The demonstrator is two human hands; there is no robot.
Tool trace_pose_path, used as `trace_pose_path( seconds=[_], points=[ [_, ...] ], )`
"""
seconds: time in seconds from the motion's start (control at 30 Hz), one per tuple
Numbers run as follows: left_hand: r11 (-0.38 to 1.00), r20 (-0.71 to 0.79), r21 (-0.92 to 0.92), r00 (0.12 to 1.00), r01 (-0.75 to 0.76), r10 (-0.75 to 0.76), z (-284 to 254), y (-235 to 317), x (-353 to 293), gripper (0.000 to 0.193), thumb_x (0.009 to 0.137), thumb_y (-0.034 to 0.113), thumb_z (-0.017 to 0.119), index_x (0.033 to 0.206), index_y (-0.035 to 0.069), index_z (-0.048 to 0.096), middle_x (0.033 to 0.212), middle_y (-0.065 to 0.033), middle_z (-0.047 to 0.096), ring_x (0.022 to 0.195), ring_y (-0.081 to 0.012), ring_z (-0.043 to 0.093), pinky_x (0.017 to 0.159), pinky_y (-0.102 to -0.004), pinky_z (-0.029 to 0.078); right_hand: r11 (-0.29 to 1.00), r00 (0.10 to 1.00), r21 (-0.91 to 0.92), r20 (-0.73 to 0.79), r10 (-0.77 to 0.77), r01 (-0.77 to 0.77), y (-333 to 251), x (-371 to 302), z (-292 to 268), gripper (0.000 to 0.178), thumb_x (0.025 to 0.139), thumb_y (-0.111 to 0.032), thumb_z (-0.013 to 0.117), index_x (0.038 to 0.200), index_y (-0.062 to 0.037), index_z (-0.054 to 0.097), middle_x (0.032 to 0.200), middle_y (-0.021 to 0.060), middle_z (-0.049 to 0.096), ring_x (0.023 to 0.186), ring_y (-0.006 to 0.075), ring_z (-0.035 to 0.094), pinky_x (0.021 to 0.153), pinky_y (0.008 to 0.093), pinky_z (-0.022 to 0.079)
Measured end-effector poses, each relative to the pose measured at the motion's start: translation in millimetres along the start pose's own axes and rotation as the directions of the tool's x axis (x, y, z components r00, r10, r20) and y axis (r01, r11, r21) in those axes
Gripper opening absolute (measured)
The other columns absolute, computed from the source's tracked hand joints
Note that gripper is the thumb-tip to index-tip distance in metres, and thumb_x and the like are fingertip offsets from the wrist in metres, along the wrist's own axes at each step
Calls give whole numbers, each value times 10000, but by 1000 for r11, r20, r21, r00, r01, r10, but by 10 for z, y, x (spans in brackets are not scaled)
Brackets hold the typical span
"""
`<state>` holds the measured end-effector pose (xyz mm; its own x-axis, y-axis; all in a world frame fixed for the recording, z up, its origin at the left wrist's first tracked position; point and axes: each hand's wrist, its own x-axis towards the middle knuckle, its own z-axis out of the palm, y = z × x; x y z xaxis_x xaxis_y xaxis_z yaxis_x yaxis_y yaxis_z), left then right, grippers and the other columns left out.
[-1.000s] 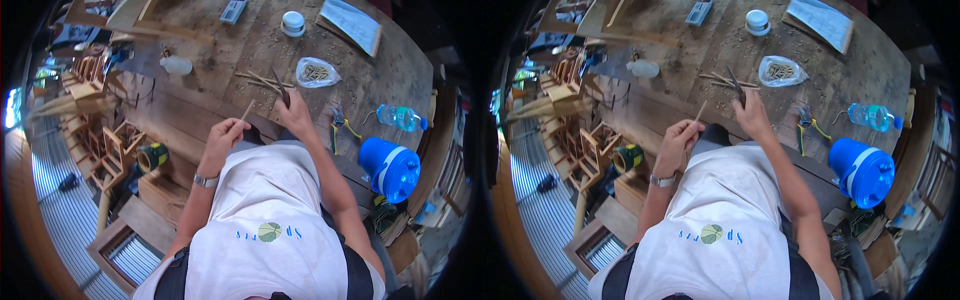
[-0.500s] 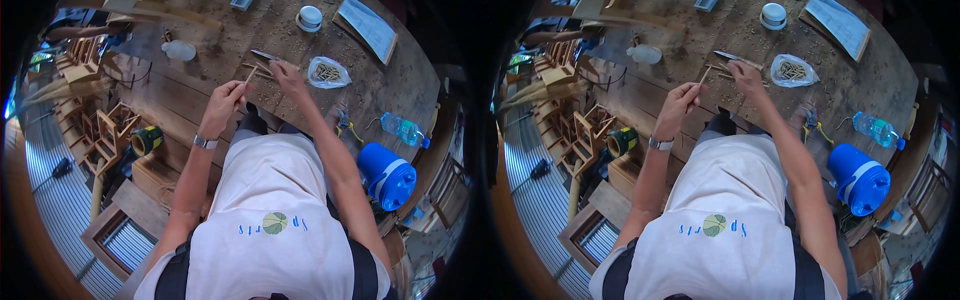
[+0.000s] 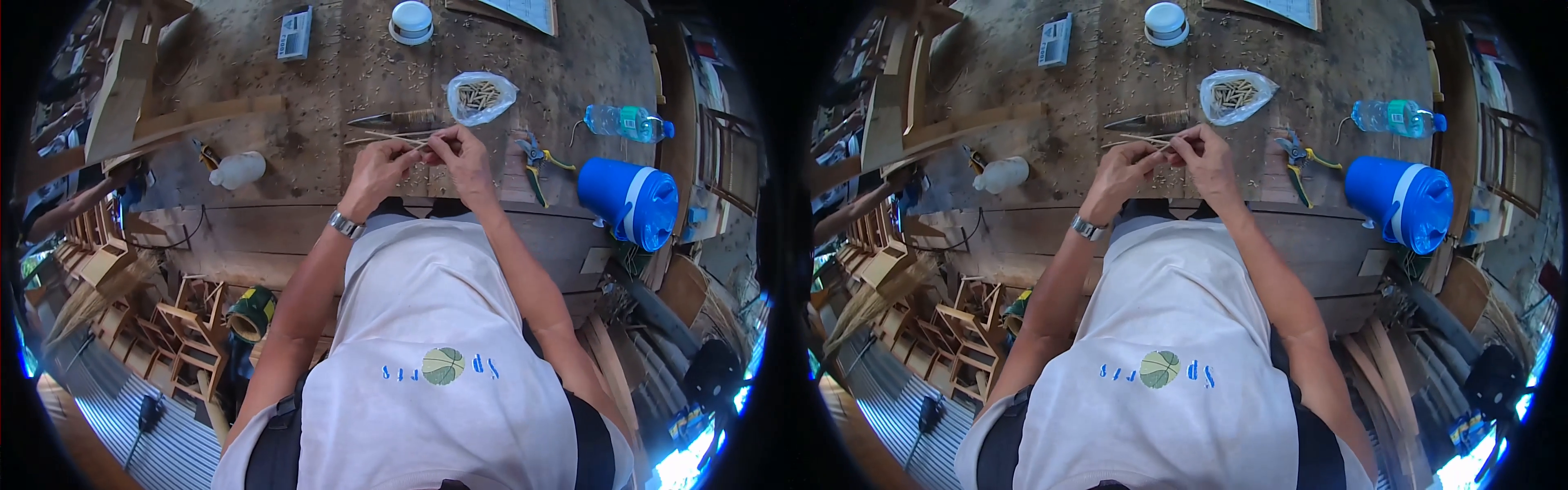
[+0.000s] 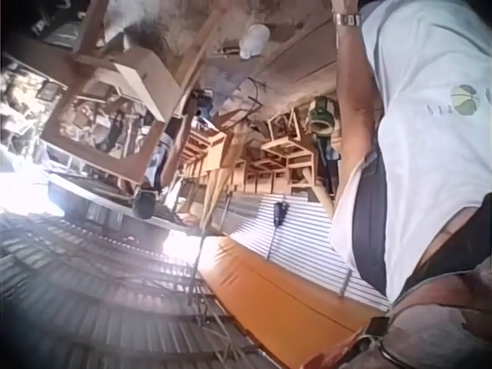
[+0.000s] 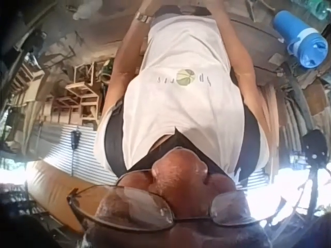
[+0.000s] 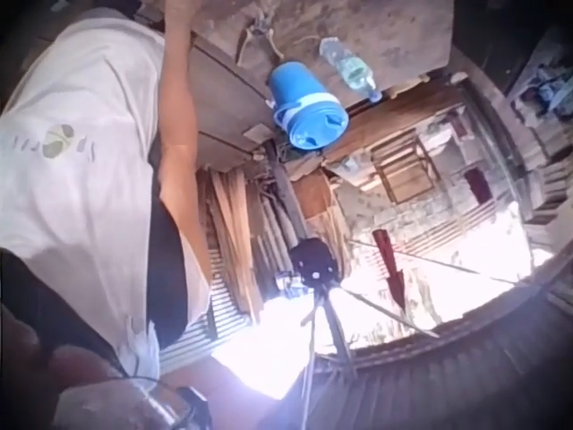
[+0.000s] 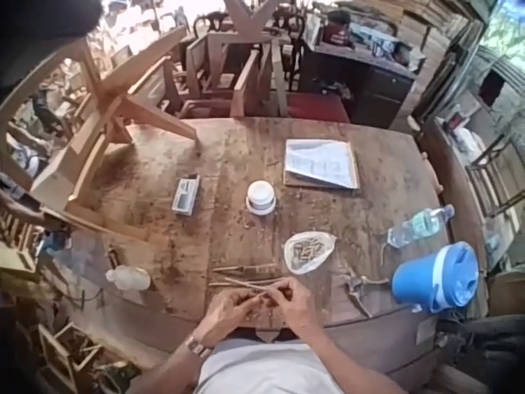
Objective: Shaping and smoothing small wooden rods using a file and snips at a workbench.
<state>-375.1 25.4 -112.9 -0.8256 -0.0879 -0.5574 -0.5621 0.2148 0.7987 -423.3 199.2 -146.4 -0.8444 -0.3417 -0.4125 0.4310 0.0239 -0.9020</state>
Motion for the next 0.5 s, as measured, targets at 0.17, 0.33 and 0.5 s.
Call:
trace_pose_path(
  seconds=[0.17,0.33,0.5],
  points=[
    [935,-73,320,979,-155,188,355,-45,297,239,960,273,684,1017,54,759,729,-59,718,658,-107,663,625,-309,488,994,991,-66,-100,-94,87,45,67,-264,139,999,-111,662,1040,19,634,869,73,710,765,117,700,703,256,582],
    [987,-18,150,998,-62,66,532,165,322,250,991,274,642,1034,55,753,705,-21,676,642,-93,607,615,-288,463,994,993,-43,-55,-103,101,72,168,-549,147,1004,-120,658,1066,10,628,884,69,706,768,111,702,686,257,578],
    [983,-143,178,987,-44,70,894,134,533,279,989,280,643,1029,27,755,748,-18,703,670,-87,617,620,-278,467,997,998,49,32,-59,57,35,275,-1034,210,1032,-176,622,1145,1,610,914,78,701,782,116,703,728,271,593]
  ],
)
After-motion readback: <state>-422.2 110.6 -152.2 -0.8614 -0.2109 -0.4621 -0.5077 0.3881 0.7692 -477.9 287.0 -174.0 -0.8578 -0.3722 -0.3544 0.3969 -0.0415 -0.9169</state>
